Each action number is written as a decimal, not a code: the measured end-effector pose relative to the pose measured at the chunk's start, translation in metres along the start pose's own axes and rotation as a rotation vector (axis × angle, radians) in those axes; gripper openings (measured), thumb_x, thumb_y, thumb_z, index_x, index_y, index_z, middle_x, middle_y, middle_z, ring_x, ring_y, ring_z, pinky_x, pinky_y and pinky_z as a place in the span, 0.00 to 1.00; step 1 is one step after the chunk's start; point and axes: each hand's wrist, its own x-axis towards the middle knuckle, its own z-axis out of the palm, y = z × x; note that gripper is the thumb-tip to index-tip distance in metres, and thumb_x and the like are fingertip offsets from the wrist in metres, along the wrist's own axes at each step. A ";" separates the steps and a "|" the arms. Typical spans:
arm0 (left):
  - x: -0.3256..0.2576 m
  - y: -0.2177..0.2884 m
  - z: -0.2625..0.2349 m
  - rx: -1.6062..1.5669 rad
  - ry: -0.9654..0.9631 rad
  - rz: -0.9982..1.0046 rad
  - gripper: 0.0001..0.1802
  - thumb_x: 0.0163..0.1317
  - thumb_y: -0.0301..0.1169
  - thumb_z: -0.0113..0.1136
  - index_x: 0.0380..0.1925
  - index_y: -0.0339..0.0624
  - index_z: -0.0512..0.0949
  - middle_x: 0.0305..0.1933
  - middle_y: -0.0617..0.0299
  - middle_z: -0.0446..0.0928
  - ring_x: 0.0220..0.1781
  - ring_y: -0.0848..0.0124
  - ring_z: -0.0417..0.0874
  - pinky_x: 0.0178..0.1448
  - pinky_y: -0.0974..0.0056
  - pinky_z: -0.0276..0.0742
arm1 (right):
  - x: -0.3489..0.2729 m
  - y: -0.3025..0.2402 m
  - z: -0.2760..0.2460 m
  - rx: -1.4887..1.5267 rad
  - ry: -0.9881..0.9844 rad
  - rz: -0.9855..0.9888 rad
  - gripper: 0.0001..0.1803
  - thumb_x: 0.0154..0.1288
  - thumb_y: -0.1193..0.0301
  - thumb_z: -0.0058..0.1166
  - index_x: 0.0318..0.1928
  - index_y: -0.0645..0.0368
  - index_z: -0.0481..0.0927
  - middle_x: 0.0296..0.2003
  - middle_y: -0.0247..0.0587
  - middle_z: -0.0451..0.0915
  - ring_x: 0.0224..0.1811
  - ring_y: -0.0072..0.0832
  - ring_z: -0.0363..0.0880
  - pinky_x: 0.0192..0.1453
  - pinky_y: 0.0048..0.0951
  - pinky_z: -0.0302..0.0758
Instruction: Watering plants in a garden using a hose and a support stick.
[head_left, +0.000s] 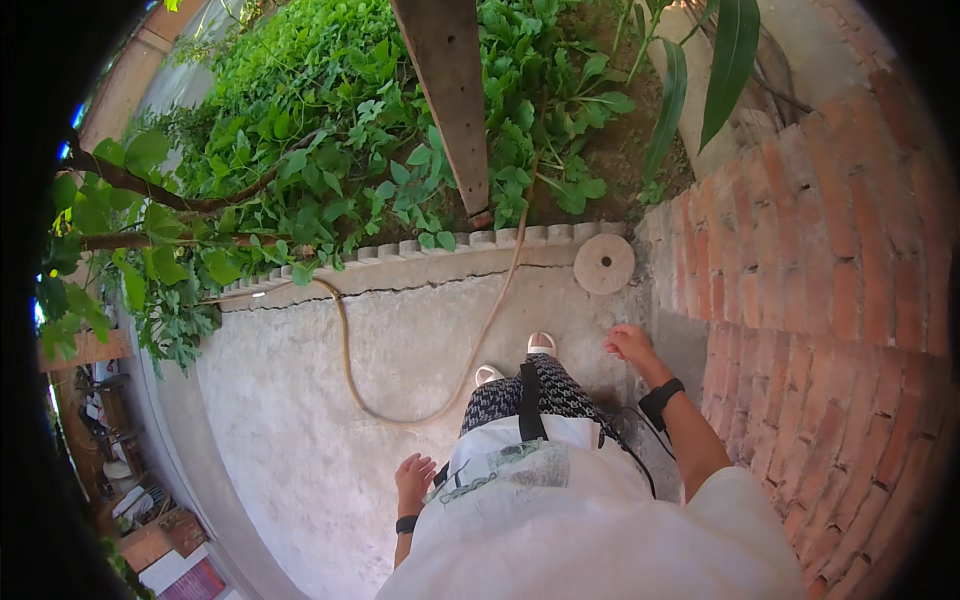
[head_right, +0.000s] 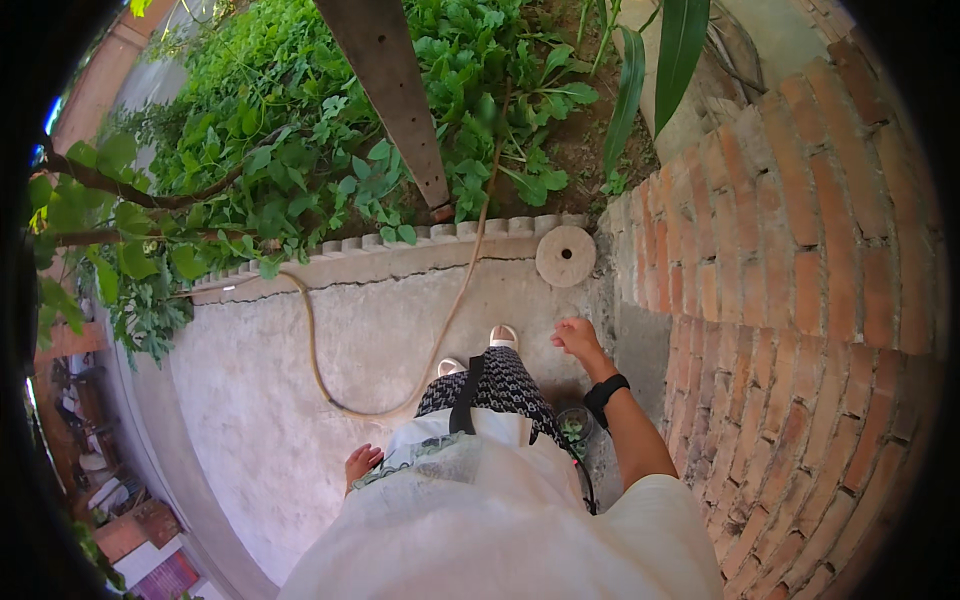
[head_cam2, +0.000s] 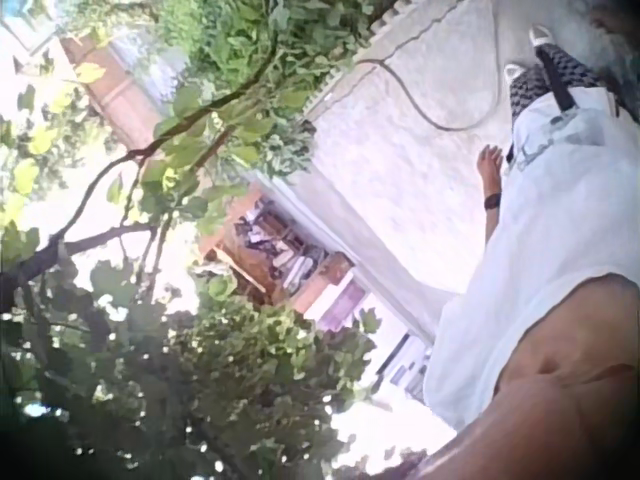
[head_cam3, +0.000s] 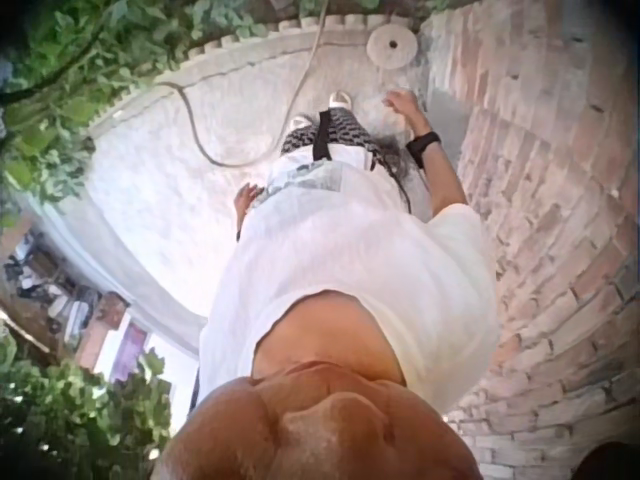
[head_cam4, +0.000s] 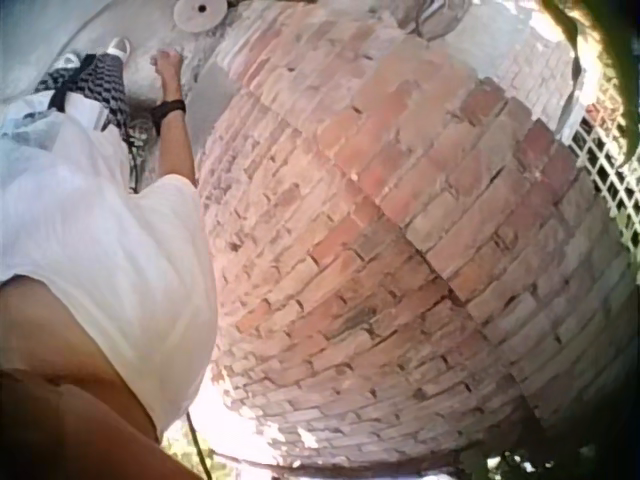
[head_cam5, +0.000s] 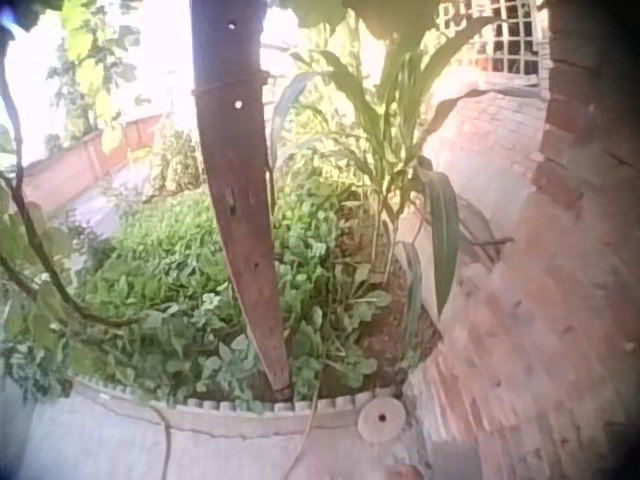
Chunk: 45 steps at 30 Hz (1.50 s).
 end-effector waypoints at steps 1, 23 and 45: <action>0.003 -0.001 -0.005 0.060 -0.022 -0.002 0.19 0.54 0.29 0.46 0.46 0.33 0.63 0.37 0.52 0.73 0.34 0.65 0.77 0.31 0.69 0.73 | 0.000 0.003 0.001 0.006 -0.001 -0.003 0.07 0.49 0.74 0.48 0.31 0.61 0.73 0.22 0.34 0.75 0.20 0.17 0.73 0.18 0.14 0.64; 0.041 0.047 0.020 -0.004 -0.021 0.060 0.17 0.53 0.28 0.46 0.43 0.33 0.64 0.34 0.52 0.72 0.32 0.67 0.76 0.31 0.70 0.73 | 0.013 -0.024 0.021 0.042 -0.106 0.024 0.09 0.50 0.72 0.47 0.33 0.62 0.73 0.24 0.37 0.76 0.22 0.19 0.74 0.19 0.15 0.65; 0.022 0.023 0.094 -0.051 -0.030 0.051 0.17 0.53 0.28 0.46 0.43 0.32 0.65 0.35 0.50 0.73 0.31 0.66 0.77 0.29 0.70 0.73 | 0.088 -0.135 0.011 -0.022 -0.262 -0.017 0.10 0.53 0.71 0.45 0.34 0.63 0.72 0.25 0.38 0.76 0.22 0.18 0.72 0.19 0.15 0.64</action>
